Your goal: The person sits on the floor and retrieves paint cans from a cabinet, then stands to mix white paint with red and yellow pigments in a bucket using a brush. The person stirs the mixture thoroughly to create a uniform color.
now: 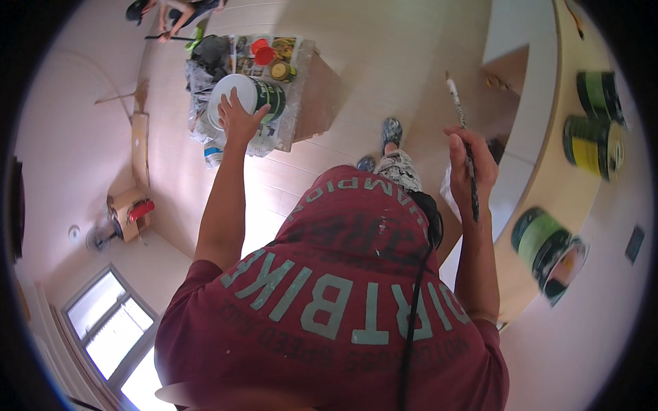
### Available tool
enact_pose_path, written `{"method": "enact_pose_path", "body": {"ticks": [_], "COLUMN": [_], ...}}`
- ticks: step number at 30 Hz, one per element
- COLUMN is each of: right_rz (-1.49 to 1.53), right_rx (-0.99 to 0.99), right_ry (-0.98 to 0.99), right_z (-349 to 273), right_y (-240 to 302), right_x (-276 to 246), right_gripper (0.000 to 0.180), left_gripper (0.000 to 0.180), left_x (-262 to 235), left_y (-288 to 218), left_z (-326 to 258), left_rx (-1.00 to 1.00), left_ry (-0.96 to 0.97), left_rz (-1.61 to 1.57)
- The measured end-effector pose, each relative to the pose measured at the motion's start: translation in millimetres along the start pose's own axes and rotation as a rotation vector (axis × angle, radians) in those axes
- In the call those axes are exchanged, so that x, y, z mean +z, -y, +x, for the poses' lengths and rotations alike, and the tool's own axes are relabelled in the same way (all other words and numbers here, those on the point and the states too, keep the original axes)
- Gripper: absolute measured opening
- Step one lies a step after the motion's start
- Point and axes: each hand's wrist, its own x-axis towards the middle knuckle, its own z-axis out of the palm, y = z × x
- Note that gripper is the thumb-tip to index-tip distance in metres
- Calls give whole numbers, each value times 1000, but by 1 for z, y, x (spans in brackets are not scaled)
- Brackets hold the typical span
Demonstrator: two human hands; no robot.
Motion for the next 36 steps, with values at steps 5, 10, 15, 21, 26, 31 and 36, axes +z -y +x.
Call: {"method": "enact_pose_path", "body": {"ticks": [5, 10, 15, 21, 26, 31, 36], "right_rz": [-101, -132, -47, 198, -99, -440, -530], "right_rx": [-6, 5, -6, -10, -350, -125, 5], "right_ry": [277, 406, 423, 399, 496, 639, 612], "right_z": [86, 130, 135, 106, 71, 54, 54], "right_y": [-38, -55, -51, -14, 69, 92, 108], "right_x": [24, 55, 106, 205, 342, 460, 480], "right_gripper": [17, 19, 21, 19, 47, 71, 75], "left_gripper": [145, 136, 121, 80, 39, 34, 37], "left_x": [14, 12, 5, 33, 37, 33, 26], "left_y": [26, 25, 48, 111, 149, 169, 177], "left_z": [32, 42, 31, 53, 60, 67, 75], "left_rx": [-293, -346, -193, -62, -329, -334, -228], "left_ry": [185, 170, 60, -268, -135, 47, 90], "left_rz": [-31, -40, -40, -355, -731, -929, -835]}}
